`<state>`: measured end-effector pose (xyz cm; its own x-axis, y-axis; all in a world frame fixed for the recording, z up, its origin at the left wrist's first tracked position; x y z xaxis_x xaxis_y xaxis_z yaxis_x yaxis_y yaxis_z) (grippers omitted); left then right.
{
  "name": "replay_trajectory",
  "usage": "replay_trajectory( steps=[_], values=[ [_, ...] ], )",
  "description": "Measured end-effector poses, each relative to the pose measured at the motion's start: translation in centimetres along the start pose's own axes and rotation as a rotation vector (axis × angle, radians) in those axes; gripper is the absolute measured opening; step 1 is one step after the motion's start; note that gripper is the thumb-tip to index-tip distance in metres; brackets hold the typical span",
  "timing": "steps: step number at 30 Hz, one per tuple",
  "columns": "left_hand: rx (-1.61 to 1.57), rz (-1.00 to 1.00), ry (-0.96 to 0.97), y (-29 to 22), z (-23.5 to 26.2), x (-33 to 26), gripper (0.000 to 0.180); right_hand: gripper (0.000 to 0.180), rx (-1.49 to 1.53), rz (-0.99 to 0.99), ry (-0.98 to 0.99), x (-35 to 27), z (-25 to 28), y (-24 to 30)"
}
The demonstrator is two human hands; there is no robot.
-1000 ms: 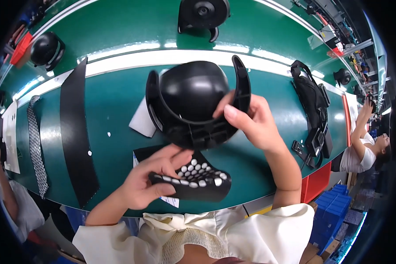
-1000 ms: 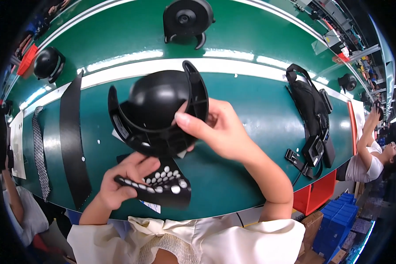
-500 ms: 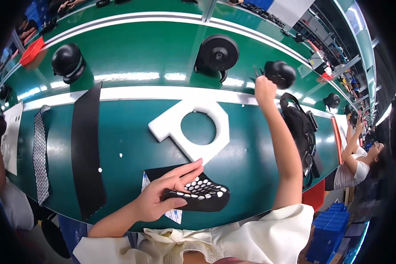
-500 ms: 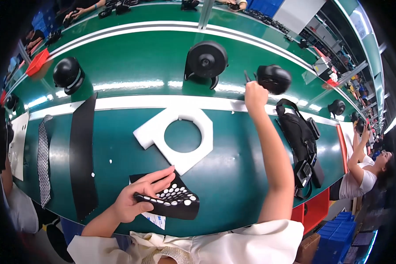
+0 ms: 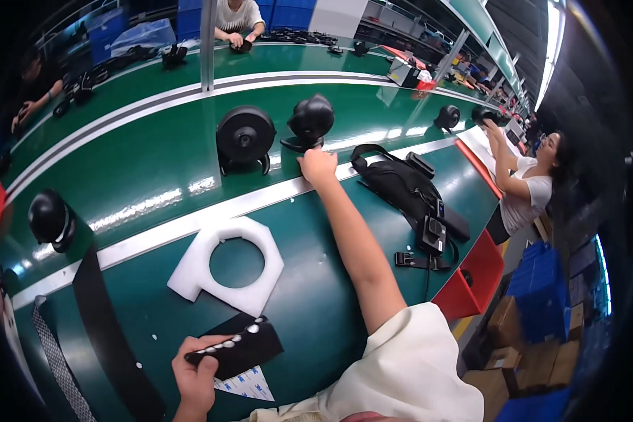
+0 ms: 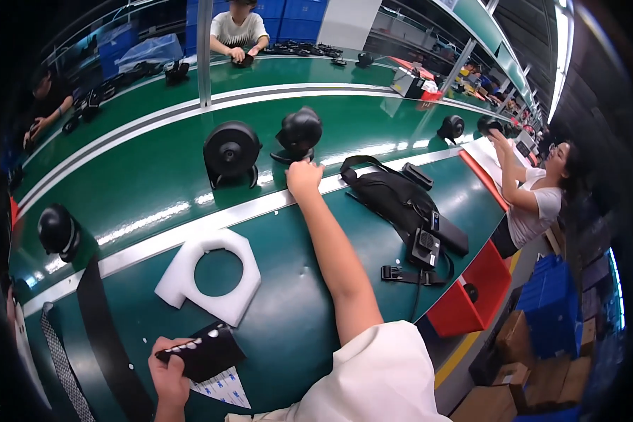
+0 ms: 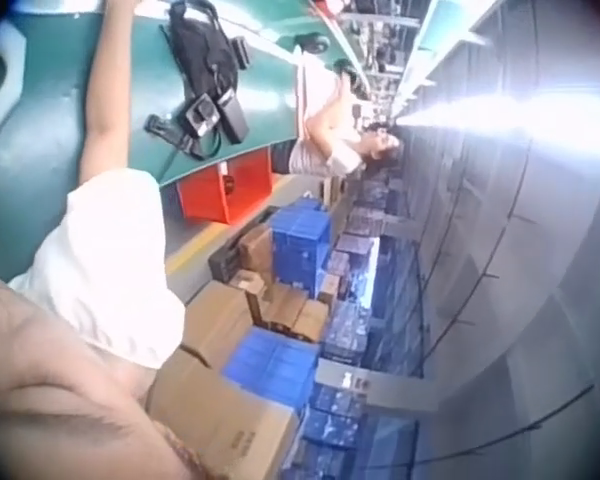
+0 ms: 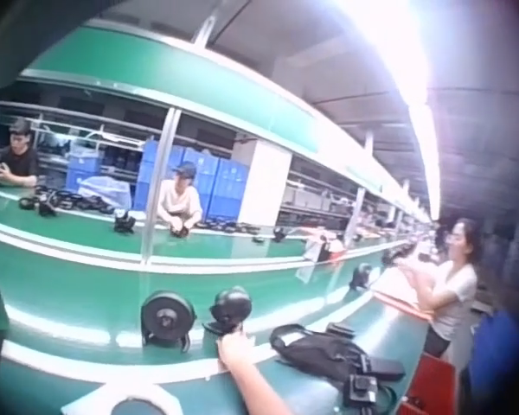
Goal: Attaching foam padding and plastic fasteners to a black plastic helmet shell on a factory assembly line.
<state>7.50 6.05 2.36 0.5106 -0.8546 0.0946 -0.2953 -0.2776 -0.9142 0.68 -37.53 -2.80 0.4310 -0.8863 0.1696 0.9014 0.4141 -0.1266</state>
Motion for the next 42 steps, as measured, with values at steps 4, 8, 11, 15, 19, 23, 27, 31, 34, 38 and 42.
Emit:
replay_trajectory(
  steps=[4,8,11,15,19,23,27,31,34,38,42],
  values=[
    [0.088,-0.005,-0.17,-0.1,1.5,0.1,0.023,0.031,0.113,0.003,0.082,-3.5,6.9,-0.4],
    [0.12,-0.101,-0.311,-2.2,2.5,0.0,0.027,0.051,0.368,0.457,0.377,-8.8,12.1,7.0],
    [-0.128,-0.043,-0.422,-3.8,3.6,0.4,0.023,0.064,0.274,0.66,0.414,-14.5,11.6,11.4],
    [-0.293,0.156,-0.376,-2.4,4.7,2.4,0.024,0.05,0.232,0.802,0.296,-16.9,8.4,14.1],
    [-0.39,0.406,-0.219,-0.9,4.5,2.3,0.031,0.039,0.468,0.94,0.105,-17.5,8.6,16.2],
    [-0.339,0.404,-0.2,-1.7,4.9,1.7,0.032,0.039,0.669,0.918,0.344,-17.0,9.0,17.3],
    [-0.357,0.404,-0.122,-3.0,5.7,1.3,0.027,0.045,0.704,0.945,0.542,-16.1,9.0,17.6],
    [-0.259,0.389,-0.037,-4.8,6.2,0.5,0.024,0.06,0.183,0.894,0.458,-13.0,11.7,19.5],
    [-0.267,0.359,0.107,-5.5,6.3,0.0,0.034,0.068,0.417,1.089,0.075,-10.9,16.7,26.4],
    [-0.228,0.41,0.224,-5.8,7.1,0.6,0.032,0.083,0.357,1.353,-0.158,-10.6,20.5,36.5],
    [-0.175,0.39,0.273,-6.9,7.3,0.0,0.032,0.107,0.331,1.351,-0.207,-10.9,19.7,44.1]
  ],
)
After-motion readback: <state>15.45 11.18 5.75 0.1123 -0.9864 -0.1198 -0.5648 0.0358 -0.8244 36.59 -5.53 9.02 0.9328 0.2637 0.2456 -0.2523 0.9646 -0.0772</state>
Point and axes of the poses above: each hand's wrist, its own x-axis towards the middle knuckle, its own z-axis out of the back of the hand, y = z × x, the point moved 3 cm from there along x, towards the middle knuckle, and after that the axes turned 2 degrees about -x, right-handed, at the moved point
